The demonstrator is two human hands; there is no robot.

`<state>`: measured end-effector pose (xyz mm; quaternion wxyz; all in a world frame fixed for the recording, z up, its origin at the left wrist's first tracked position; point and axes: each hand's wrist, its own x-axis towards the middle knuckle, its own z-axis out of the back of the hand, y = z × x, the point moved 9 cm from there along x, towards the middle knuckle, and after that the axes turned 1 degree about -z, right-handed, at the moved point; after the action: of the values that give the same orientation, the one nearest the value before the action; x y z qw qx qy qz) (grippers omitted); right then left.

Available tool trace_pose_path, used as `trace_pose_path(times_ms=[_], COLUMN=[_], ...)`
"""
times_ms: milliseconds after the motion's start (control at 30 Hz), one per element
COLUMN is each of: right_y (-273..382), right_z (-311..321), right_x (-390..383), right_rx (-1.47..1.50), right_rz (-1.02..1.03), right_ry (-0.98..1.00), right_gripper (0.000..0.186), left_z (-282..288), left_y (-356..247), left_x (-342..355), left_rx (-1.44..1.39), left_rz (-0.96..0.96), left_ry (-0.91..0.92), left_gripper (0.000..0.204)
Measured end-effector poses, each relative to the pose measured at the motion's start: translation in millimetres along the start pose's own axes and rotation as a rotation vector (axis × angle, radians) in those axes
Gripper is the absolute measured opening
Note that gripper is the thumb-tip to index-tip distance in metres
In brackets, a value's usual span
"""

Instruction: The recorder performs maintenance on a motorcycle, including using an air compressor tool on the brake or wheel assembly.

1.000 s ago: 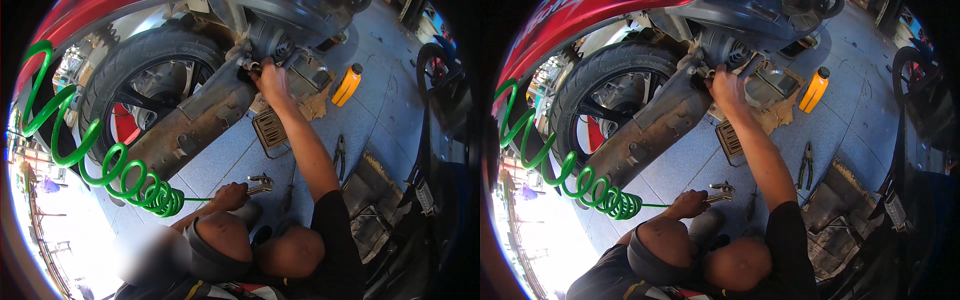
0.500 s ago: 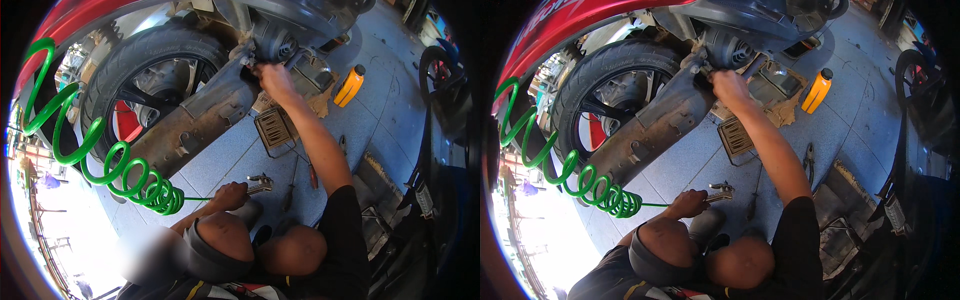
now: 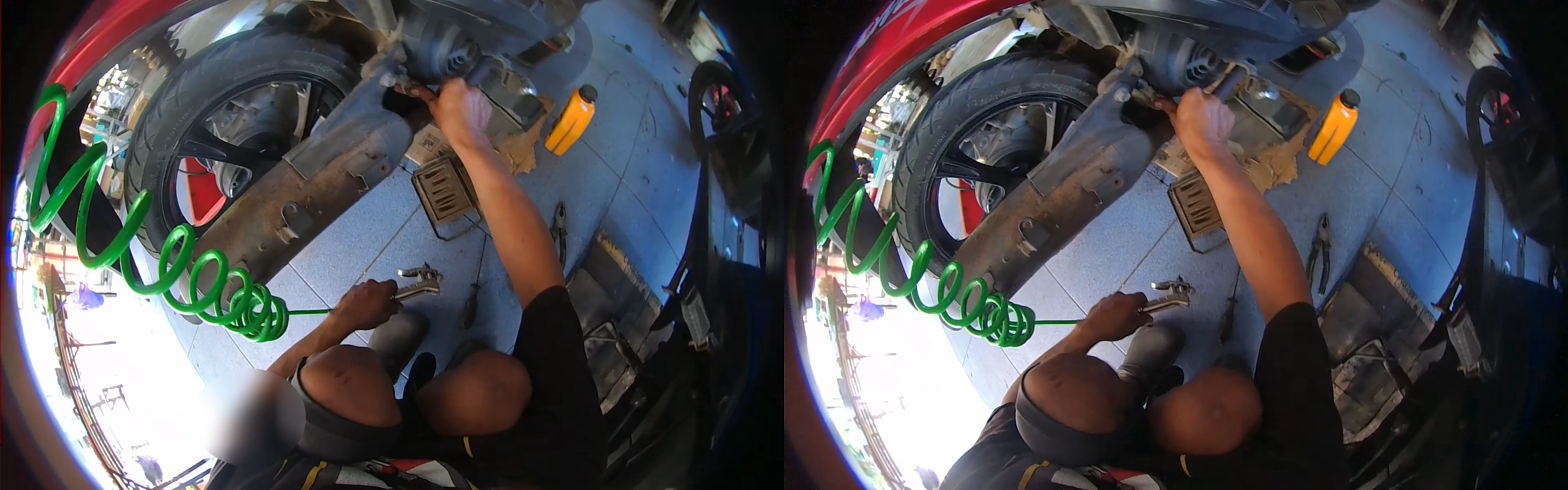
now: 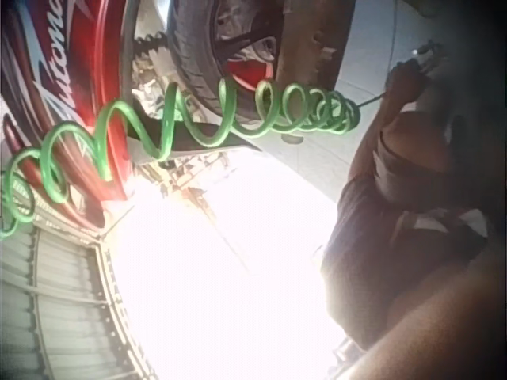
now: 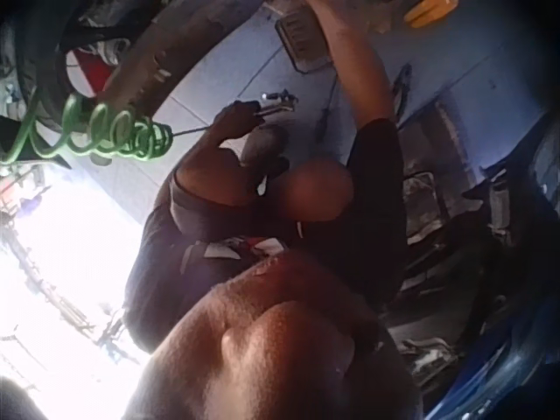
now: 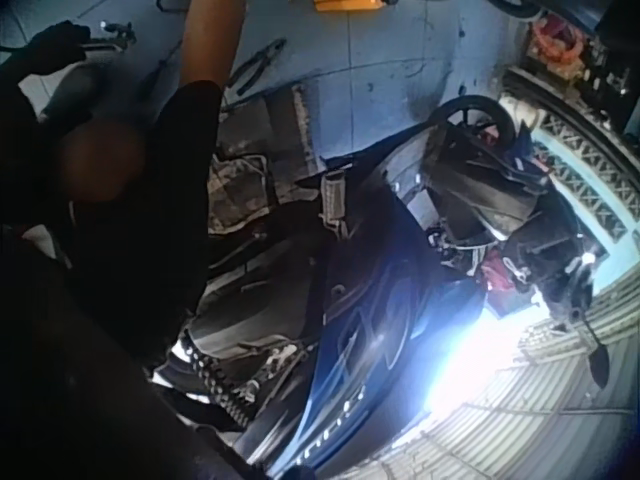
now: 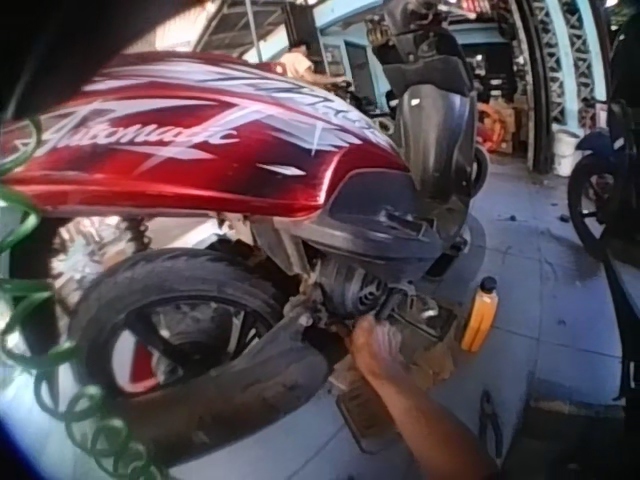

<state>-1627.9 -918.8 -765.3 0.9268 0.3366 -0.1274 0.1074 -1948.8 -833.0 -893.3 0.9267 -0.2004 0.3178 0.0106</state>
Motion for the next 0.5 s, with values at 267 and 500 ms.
trace_pose_path(times_ms=[267,500], right_y=[-47,39], right_z=[121,89], right_x=[-125,-216], right_rx=[0.163,1.175], right_rz=[0.257,0.129], right_ry=[-0.626,0.257], right_gripper=[0.035,0.055], left_z=[102,199], left_y=[-61,-106], left_x=[-76,-125], left_rx=[-0.297,-0.114], left_rz=[-0.287,-0.373], left_ry=[-0.091,-0.531], left_gripper=[0.032,0.030])
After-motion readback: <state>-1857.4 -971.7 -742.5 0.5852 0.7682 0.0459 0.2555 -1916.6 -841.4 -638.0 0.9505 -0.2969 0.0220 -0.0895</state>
